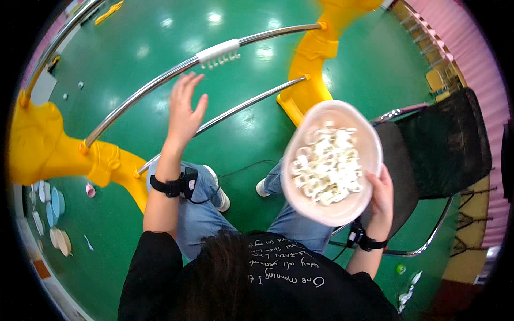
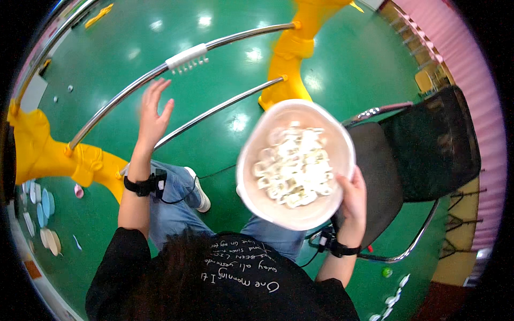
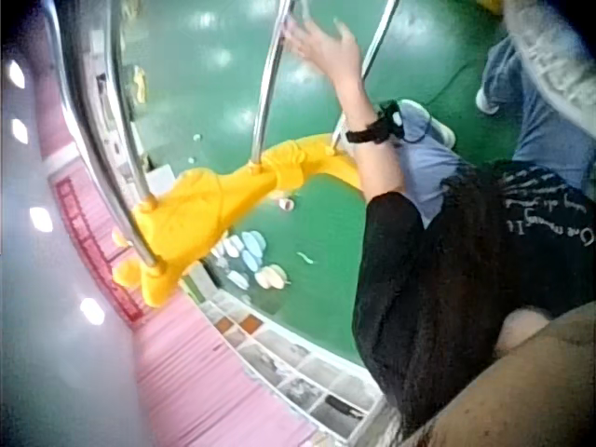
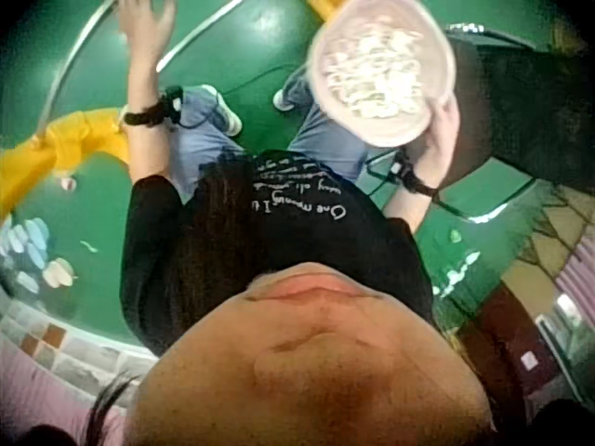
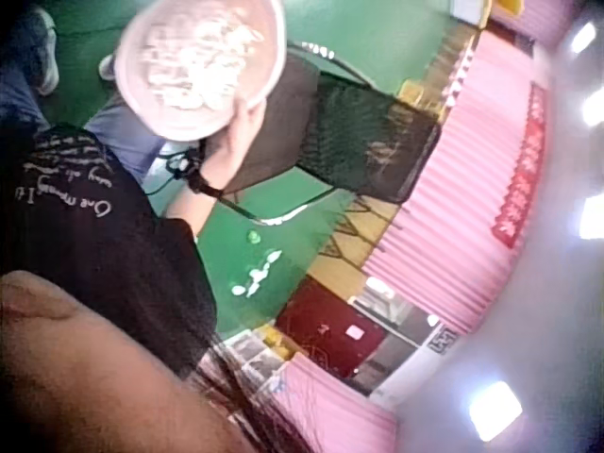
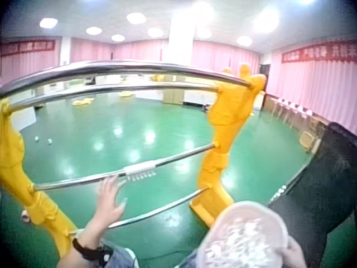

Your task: The person picks up white plastic clips from the floor and a bowl, then attaches them to a metal bar structure. They move a chair to reposition the bowl and continue attaching the clips to the bar.

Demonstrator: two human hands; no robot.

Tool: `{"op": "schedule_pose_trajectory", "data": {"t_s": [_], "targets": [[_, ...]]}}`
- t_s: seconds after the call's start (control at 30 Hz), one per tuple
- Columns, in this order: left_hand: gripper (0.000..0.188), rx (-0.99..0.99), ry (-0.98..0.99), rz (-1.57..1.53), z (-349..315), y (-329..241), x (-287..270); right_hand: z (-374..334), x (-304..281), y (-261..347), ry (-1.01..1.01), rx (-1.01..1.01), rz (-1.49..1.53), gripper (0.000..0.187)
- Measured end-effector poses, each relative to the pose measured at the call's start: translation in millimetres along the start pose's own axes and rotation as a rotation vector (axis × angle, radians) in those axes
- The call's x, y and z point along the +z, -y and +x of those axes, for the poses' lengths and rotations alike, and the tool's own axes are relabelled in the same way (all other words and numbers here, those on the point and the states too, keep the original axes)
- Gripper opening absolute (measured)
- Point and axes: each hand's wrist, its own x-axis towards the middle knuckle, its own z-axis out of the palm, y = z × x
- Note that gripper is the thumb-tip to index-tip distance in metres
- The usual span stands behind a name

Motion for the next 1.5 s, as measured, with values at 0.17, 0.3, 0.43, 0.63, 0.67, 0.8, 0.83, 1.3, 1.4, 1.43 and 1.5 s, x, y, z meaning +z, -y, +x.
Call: {"op": "schedule_pose_trajectory", "data": {"t_s": [0.17,0.3,0.43,0.63,0.67,0.8,0.83,1.3,1.4,1.43,1.5], "targets": [[0.041,-0.432,0.321,-0.930,-49.2,-34.1,-36.1,29.7,94.2,-1.6,0.400,0.110,-0.118,0.041],[0.040,-0.456,0.444,-0.940,-76.7,-41.6,-91.4,36.0,164.1,-10.5,0.616,0.105,-0.281,0.036],[0.038,-0.629,0.419,-0.716,-96.3,-50.7,-98.7,42.0,192.2,-9.0,0.802,0.123,-0.339,0.032],[0.035,-0.809,0.155,-0.979,-108.7,-36.6,-81.5,60.8,214.6,-29.9,0.802,-0.106,-0.367,0.030],[0.035,-0.823,0.135,-0.996,-110.0,-33.8,-78.5,60.7,214.3,-31.4,0.801,-0.150,-0.387,0.030],[0.031,-0.821,0.126,-1.027,-109.7,-25.7,-63.3,65.0,209.3,-37.0,0.788,-0.315,-0.520,0.030],[0.032,-0.830,0.150,-1.002,-107.7,-27.4,-62.4,66.7,207.1,-36.2,0.783,-0.352,-0.567,0.030],[0.046,-0.505,0.492,-0.170,-95.1,-25.8,-64.1,53.8,212.5,25.8,0.950,-0.907,-1.025,0.031],[0.047,-0.435,0.420,-0.118,-98.2,-27.1,-64.0,37.2,223.1,28.0,1.322,-0.632,-1.035,0.030],[0.047,-0.403,0.378,-0.116,-100.1,-27.2,-64.1,33.9,226.8,20.3,1.405,-0.674,-0.999,0.030],[0.046,-0.432,0.410,-0.107,-98.3,-28.2,-63.7,30.0,236.6,8.2,1.450,-0.689,-1.184,0.029]]}}
